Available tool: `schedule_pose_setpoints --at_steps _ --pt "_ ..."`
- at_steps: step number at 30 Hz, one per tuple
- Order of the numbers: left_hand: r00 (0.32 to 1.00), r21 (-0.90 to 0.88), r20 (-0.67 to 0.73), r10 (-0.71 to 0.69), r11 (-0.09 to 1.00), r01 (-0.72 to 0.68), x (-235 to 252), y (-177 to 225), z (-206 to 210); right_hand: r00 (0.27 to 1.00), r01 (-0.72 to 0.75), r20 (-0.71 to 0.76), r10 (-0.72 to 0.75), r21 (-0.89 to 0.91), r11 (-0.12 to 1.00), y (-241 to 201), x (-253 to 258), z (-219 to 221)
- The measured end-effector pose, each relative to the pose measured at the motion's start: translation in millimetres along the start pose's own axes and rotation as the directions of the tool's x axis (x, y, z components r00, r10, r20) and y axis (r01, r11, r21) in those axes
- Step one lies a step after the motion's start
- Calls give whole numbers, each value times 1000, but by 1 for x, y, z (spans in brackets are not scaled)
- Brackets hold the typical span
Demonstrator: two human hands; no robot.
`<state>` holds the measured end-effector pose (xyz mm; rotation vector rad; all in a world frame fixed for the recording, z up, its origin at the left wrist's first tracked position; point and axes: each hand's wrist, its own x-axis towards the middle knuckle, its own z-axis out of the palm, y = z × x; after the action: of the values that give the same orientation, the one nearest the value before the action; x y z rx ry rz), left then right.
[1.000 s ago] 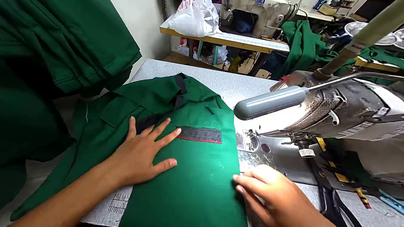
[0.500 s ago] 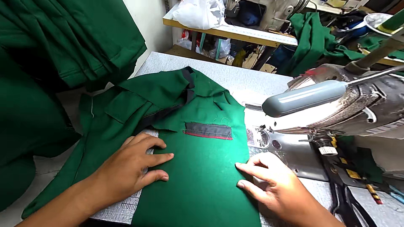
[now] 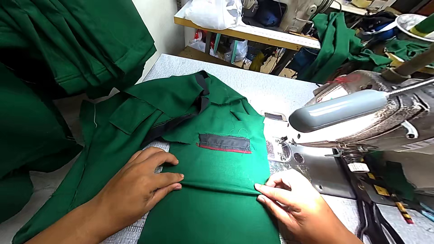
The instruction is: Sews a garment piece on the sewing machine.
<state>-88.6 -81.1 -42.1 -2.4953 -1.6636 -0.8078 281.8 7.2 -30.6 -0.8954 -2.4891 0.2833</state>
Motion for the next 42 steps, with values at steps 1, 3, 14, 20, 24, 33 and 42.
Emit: schedule_pose_setpoints --at_steps 1,3,14,20,24,33,42 --pt "1000 -4 -5 4 1000 -4 4 -1 -1 1000 4 2 -4 -19 1000 0 3 -3" --pt "999 -10 -24 25 1000 -25 15 -2 -5 1000 12 8 -12 -81 997 -3 14 -11" --pt "978 110 64 198 973 -204 5 35 -57 970 171 -120 -213 -292 941 -31 10 -44" --pt "930 -93 354 95 993 -66 -12 44 -41 986 91 153 -64 -176 980 -31 -26 -19" --pt "891 -57 450 69 997 -48 21 48 -52 984 -144 94 150 -66 987 -16 -43 -30" --pt "949 -105 278 149 987 -124 114 62 55 985 -58 164 60 -18 998 -1 -40 -30" --pt "900 -3 435 38 999 -41 101 61 57 955 166 242 -173 50 985 7 -34 -22"
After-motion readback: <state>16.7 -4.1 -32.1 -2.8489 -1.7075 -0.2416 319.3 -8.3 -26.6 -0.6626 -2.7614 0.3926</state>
